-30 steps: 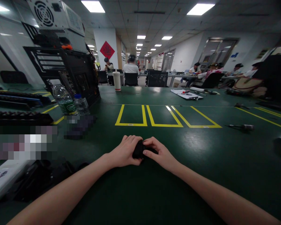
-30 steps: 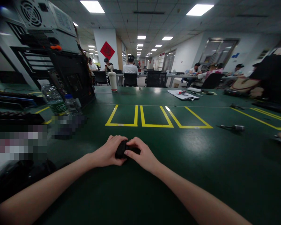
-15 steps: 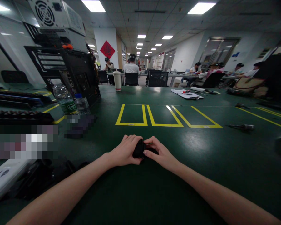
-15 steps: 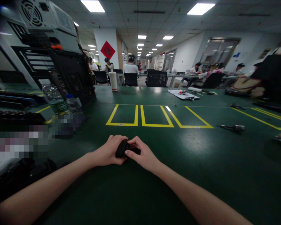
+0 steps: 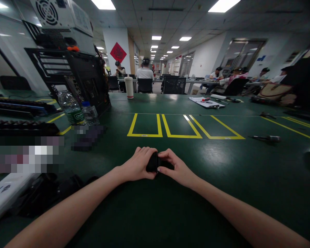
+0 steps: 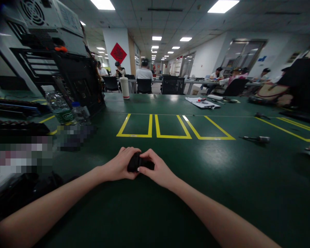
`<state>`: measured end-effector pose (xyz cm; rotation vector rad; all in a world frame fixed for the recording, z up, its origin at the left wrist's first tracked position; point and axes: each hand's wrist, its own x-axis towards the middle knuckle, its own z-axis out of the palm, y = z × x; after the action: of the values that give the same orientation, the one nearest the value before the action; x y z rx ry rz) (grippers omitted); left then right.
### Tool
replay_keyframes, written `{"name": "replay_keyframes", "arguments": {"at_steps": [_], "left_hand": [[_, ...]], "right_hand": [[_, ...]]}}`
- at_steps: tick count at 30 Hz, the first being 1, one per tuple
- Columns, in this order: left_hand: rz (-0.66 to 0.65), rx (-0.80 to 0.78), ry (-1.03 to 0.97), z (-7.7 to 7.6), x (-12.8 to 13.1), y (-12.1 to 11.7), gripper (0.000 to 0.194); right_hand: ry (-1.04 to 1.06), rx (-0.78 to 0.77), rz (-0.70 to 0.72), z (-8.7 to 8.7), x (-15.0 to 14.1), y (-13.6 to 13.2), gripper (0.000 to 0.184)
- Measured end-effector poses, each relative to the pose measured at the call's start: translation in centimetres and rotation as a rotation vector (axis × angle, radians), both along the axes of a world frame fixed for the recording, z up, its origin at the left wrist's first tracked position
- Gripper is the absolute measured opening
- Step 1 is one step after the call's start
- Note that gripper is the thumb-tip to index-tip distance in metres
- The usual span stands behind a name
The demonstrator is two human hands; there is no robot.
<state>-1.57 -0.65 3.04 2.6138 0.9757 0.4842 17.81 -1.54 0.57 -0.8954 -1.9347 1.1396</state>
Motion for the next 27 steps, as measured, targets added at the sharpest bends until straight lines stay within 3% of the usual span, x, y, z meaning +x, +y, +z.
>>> {"name": "replay_keyframes", "arguments": {"at_steps": [9, 14, 18, 27], "left_hand": [[0.007, 0.029, -0.003, -0.3, 0.1, 0.1, 0.052], [0.032, 0.047, -0.026, -1.1, 0.1, 0.4, 0.058], [0.027, 0.05, -0.023, -1.3, 0.1, 0.5, 0.057], [0.026, 0.05, -0.014, -1.2, 0.1, 0.5, 0.053]], "right_hand": [[0.015, -0.117, -0.013, -0.4, -0.5, 0.2, 0.022], [-0.018, -0.013, 0.022, -0.3, -0.1, 0.0, 0.03], [-0.053, 0.044, -0.03, -0.3, 0.0, 0.1, 0.022], [0.006, -0.113, 0.021, 0.0, -0.2, 0.0, 0.027]]}}
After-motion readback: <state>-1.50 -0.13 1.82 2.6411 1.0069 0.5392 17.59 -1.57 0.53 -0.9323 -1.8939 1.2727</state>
